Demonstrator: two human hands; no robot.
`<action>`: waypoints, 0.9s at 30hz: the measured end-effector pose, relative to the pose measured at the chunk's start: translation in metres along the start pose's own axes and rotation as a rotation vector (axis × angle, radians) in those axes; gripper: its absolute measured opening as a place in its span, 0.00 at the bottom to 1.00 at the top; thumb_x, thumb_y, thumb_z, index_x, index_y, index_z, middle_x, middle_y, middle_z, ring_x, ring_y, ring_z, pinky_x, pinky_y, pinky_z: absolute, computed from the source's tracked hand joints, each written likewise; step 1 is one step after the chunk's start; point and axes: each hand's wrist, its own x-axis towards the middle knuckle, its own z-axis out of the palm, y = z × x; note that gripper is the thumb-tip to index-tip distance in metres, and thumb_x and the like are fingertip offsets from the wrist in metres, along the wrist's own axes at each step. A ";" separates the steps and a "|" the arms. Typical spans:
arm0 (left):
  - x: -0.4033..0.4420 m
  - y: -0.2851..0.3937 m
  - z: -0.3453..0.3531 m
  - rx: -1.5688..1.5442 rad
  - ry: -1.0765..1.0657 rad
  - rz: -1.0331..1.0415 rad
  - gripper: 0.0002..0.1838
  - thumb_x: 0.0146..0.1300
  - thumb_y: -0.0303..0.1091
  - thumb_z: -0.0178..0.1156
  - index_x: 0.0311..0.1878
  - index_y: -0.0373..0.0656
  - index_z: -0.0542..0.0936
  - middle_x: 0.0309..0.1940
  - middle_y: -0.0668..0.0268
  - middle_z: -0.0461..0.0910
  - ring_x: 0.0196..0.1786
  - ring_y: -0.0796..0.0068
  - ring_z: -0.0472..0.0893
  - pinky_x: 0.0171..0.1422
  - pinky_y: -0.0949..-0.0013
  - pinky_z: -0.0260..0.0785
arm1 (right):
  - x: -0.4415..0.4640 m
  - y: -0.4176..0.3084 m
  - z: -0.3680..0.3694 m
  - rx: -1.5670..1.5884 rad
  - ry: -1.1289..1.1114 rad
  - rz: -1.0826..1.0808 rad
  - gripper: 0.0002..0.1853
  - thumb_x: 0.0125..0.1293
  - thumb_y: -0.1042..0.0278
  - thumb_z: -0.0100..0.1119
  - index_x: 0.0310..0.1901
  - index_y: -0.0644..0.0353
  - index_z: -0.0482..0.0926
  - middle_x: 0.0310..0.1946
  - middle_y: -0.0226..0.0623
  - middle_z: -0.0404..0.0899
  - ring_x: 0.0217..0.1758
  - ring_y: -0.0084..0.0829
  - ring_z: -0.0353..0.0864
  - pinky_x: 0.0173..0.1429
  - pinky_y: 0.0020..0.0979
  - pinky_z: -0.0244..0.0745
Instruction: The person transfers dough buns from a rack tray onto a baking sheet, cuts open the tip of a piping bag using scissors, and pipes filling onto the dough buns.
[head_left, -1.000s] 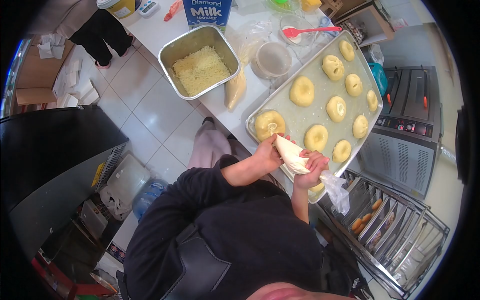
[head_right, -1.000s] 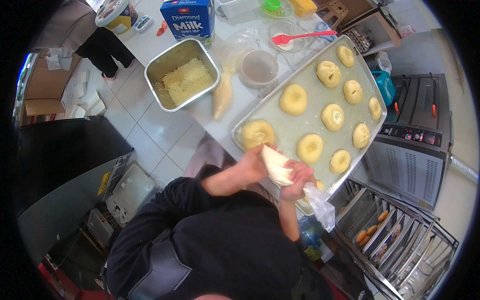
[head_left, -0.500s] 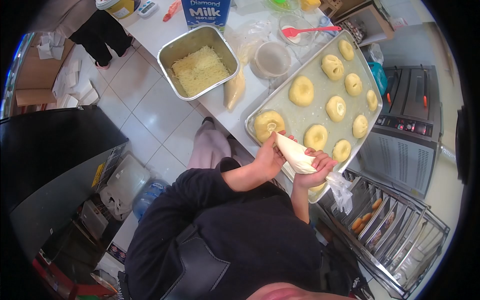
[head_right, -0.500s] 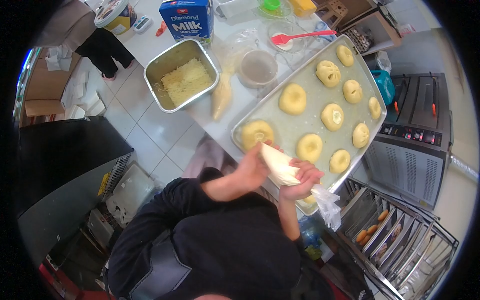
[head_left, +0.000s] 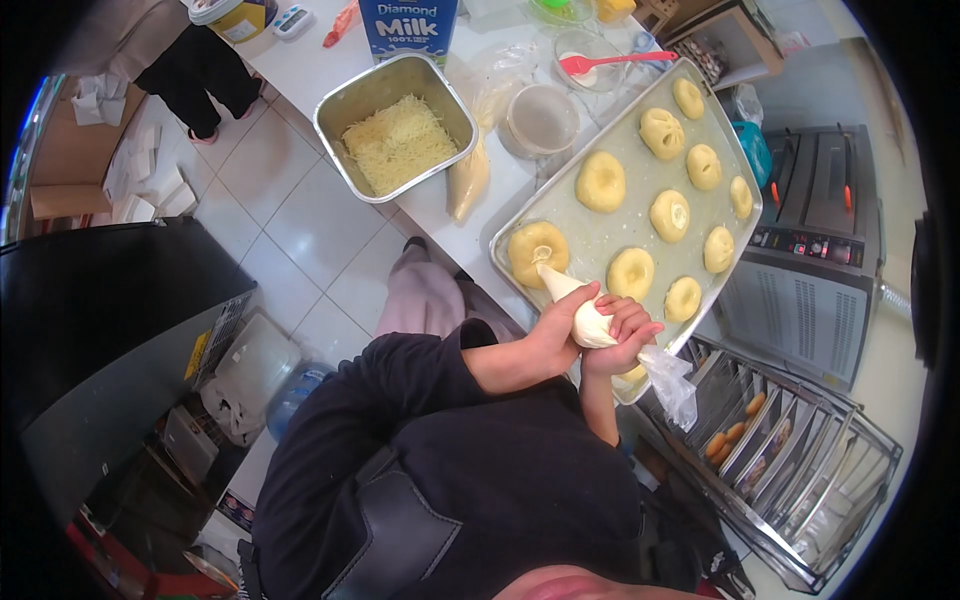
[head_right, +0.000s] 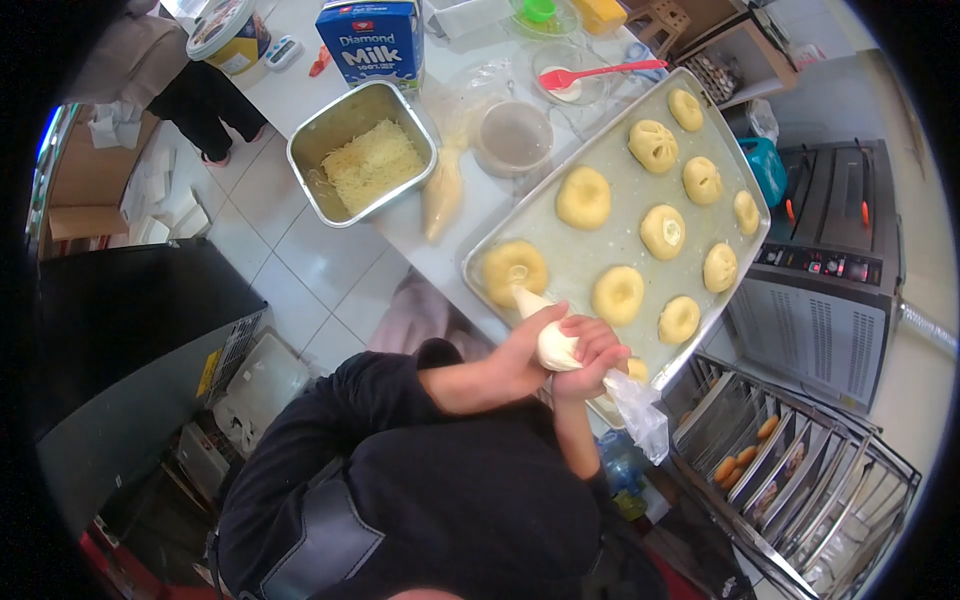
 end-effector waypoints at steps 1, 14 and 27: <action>0.001 0.000 -0.002 0.000 0.007 0.006 0.12 0.56 0.41 0.53 0.37 0.43 0.68 0.32 0.67 0.72 0.38 0.75 0.72 0.46 0.70 0.64 | 0.000 0.000 0.000 -0.006 -0.011 -0.003 0.25 0.66 0.51 0.28 0.14 0.54 0.52 0.10 0.28 0.52 0.17 0.26 0.59 0.32 0.31 0.67; 0.007 0.002 -0.008 0.008 0.077 -0.023 0.12 0.55 0.38 0.51 0.38 0.41 0.68 0.33 0.65 0.72 0.38 0.72 0.73 0.46 0.68 0.64 | -0.001 0.003 0.001 -0.063 -0.027 0.040 0.23 0.67 0.55 0.29 0.14 0.54 0.53 0.10 0.28 0.52 0.17 0.24 0.56 0.33 0.28 0.64; 0.012 0.002 0.000 0.043 0.061 -0.075 0.12 0.55 0.38 0.49 0.38 0.41 0.68 0.33 0.64 0.73 0.38 0.71 0.73 0.46 0.69 0.64 | 0.006 -0.001 -0.002 -0.109 0.003 0.044 0.22 0.67 0.56 0.30 0.15 0.54 0.53 0.11 0.27 0.51 0.17 0.21 0.54 0.32 0.27 0.63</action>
